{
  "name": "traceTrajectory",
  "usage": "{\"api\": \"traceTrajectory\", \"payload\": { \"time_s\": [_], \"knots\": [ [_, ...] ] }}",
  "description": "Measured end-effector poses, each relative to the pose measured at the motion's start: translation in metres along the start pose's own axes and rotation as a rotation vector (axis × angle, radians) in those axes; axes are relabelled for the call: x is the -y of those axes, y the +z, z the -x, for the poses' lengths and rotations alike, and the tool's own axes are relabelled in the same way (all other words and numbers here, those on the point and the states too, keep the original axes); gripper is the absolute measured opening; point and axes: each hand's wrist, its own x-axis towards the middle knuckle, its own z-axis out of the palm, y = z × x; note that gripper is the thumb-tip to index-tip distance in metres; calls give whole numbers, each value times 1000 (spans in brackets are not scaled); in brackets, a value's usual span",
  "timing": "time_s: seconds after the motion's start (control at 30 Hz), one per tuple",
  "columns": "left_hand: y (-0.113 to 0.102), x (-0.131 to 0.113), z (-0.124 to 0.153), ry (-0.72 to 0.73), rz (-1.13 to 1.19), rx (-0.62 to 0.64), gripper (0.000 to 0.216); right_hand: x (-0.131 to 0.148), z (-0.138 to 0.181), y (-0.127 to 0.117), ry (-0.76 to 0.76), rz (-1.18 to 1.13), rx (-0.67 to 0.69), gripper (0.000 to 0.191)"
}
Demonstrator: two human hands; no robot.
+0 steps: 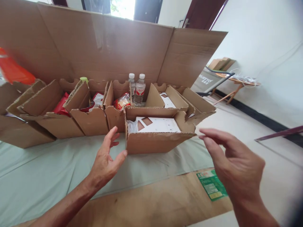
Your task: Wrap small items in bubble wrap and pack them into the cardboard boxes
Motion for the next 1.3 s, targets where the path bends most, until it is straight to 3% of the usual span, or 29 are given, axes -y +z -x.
{"api": "traceTrajectory", "payload": {
  "time_s": [0.07, 0.17, 0.27, 0.33, 0.47, 0.53, 0.6, 0.67, 0.73, 0.8, 0.9, 1.0, 1.13, 1.3],
  "knots": [
    [4, 6, -4, -25, 10, 55, 79, -35, 20, 4, 164, -79, 22, 38],
    [22, 6, -17, -34, 70, 145, 91, -66, 28, 38, 264, -248, 212, 66],
    [40, 1, -18, -9, 110, 165, 98, -67, 30, 61, 269, -310, 266, 60],
    [40, -2, 0, 18, 75, 155, 97, -56, 45, 56, 260, -293, 238, 52],
    [4, -5, 76, 41, -74, 92, 87, -19, 102, 32, 239, -197, 172, 40],
    [-26, -7, 106, -77, -127, -80, 78, 11, 119, 36, 194, -255, 256, 43],
    [-54, -13, 113, -224, -186, -239, 72, 42, 114, 53, 124, -371, 386, 47],
    [-67, -22, 99, -226, -190, -309, 72, 64, 92, 70, 77, -453, 424, 47],
    [-61, -30, 80, -89, -140, -287, 76, 68, 71, 73, 86, -473, 365, 42],
    [-41, -35, 70, 28, -112, -207, 80, 55, 70, 60, 122, -431, 246, 36],
    [-12, -33, 76, 105, -102, -24, 87, 16, 103, 27, 161, -283, 53, 32],
    [5, -25, 88, 82, -70, 19, 87, -18, 139, 10, 169, -178, 125, 40],
    [16, -13, 101, 37, -71, -13, 82, -36, 139, 31, 219, -306, 189, 46],
    [31, -11, 122, 11, -95, 2, 100, -43, 87, 77, 176, -555, 232, 55]
  ]
}}
